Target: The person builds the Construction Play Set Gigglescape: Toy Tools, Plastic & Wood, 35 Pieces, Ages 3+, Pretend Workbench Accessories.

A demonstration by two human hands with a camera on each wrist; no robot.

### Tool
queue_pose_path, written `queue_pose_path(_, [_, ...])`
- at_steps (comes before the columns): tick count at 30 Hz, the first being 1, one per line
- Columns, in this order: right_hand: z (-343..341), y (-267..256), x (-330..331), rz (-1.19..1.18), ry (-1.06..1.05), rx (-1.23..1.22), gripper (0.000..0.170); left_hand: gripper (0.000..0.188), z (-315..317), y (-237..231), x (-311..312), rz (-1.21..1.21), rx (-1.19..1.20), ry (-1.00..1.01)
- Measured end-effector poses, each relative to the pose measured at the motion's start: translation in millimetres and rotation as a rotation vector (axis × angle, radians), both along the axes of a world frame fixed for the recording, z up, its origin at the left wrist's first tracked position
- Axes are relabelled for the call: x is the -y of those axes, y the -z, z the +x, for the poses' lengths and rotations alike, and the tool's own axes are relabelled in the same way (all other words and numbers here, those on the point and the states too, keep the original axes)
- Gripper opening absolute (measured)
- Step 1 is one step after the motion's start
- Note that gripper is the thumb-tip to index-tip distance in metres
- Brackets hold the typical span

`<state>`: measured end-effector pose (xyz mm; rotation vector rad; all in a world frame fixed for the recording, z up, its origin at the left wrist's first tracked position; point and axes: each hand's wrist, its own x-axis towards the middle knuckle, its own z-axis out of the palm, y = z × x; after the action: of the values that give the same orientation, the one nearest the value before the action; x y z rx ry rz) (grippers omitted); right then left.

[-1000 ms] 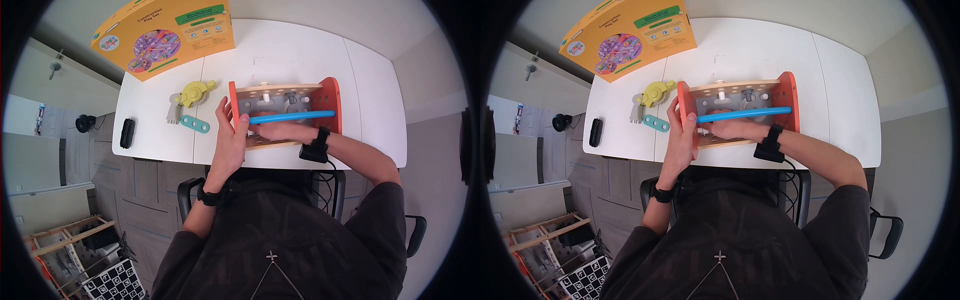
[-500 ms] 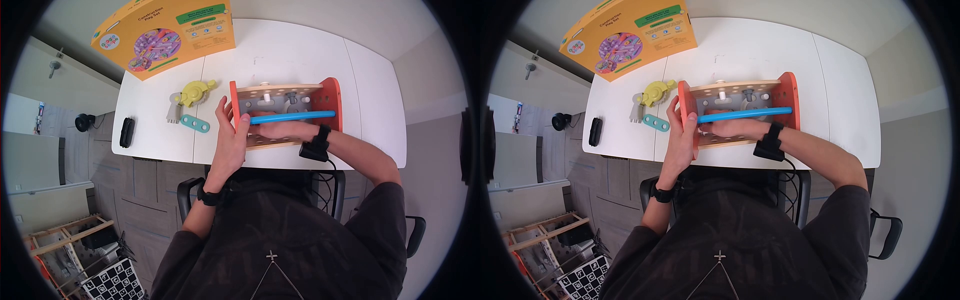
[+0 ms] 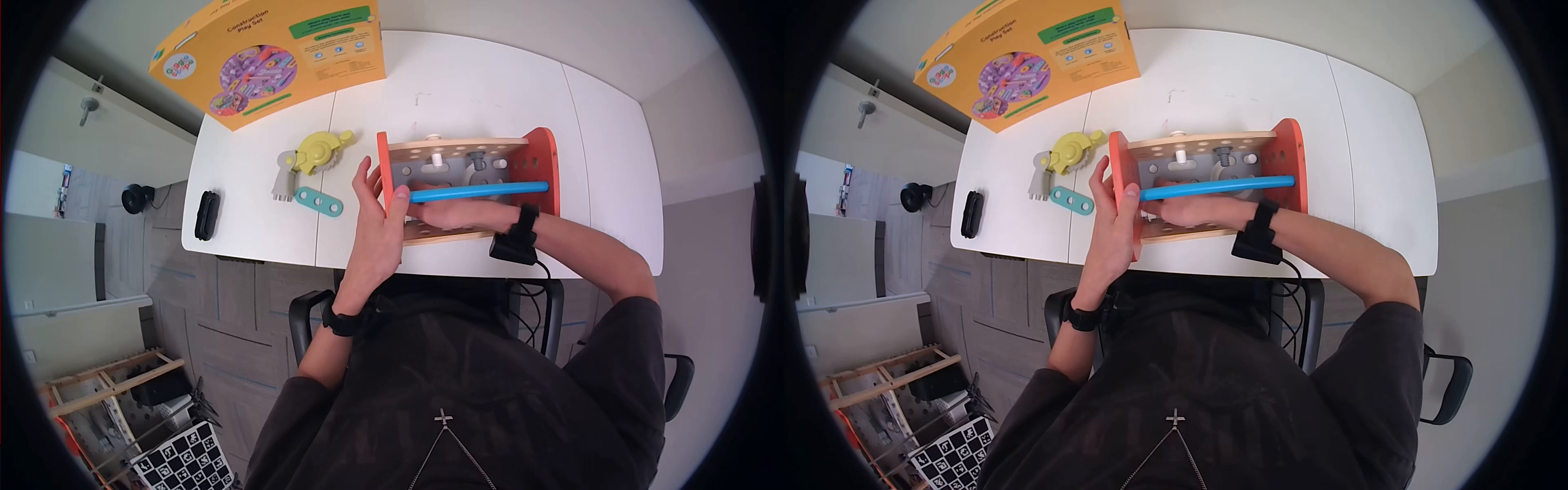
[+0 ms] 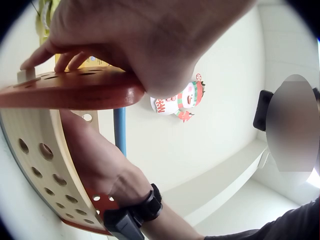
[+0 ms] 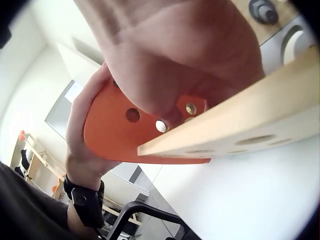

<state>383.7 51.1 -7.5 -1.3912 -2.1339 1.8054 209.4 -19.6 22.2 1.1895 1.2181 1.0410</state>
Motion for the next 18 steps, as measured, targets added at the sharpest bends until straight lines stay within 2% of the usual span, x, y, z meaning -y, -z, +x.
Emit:
queue_pose_path(2, [-1, 17, 2, 0.205, -0.077, -0.095, 0.044, 0.081, 0, -1, 0, 0.011, 0.002, 0.002])
queue_pose_path(3, [4, 22, 2, 0.118, -0.028, -0.097, 0.044, 0.078, 0, 2, 1, 0.025, -0.022, -0.004])
queue_pose_path(4, [2, 2, 3, 0.032, 0.021, -0.099, 0.043, 0.076, 0, 8, 1, 0.04, -0.048, -0.01])
queue_pose_path(7, [1, -8, 1, -0.108, 0.059, -0.055, 0.041, 0.074, 0, 10, 1, 0.041, -0.073, -0.012])
queue_pose_path(9, [0, 12, -1, 0.019, 0.03, -0.023, 0.04, 0.074, 0, 11, 0, 0.049, -0.077, -0.014])
queue_pose_path(10, [1, 42, 0, 0.174, 0.008, -0.014, 0.04, 0.074, -1, 13, 0, 0.064, -0.08, -0.016])
queue_pose_path(12, [4, 71, -1, 0.313, -0.031, -0.047, 0.042, 0.074, -1, 15, 0, 0.078, -0.083, -0.015])
queue_pose_path(15, [8, 76, -6, 0.274, -0.072, -0.116, 0.042, 0.074, -1, 14, 1, 0.062, -0.079, -0.007])
queue_pose_path(18, [6, 59, -5, 0.244, -0.093, -0.068, 0.041, 0.074, -2, 12, 0, 0.053, -0.088, -0.001])
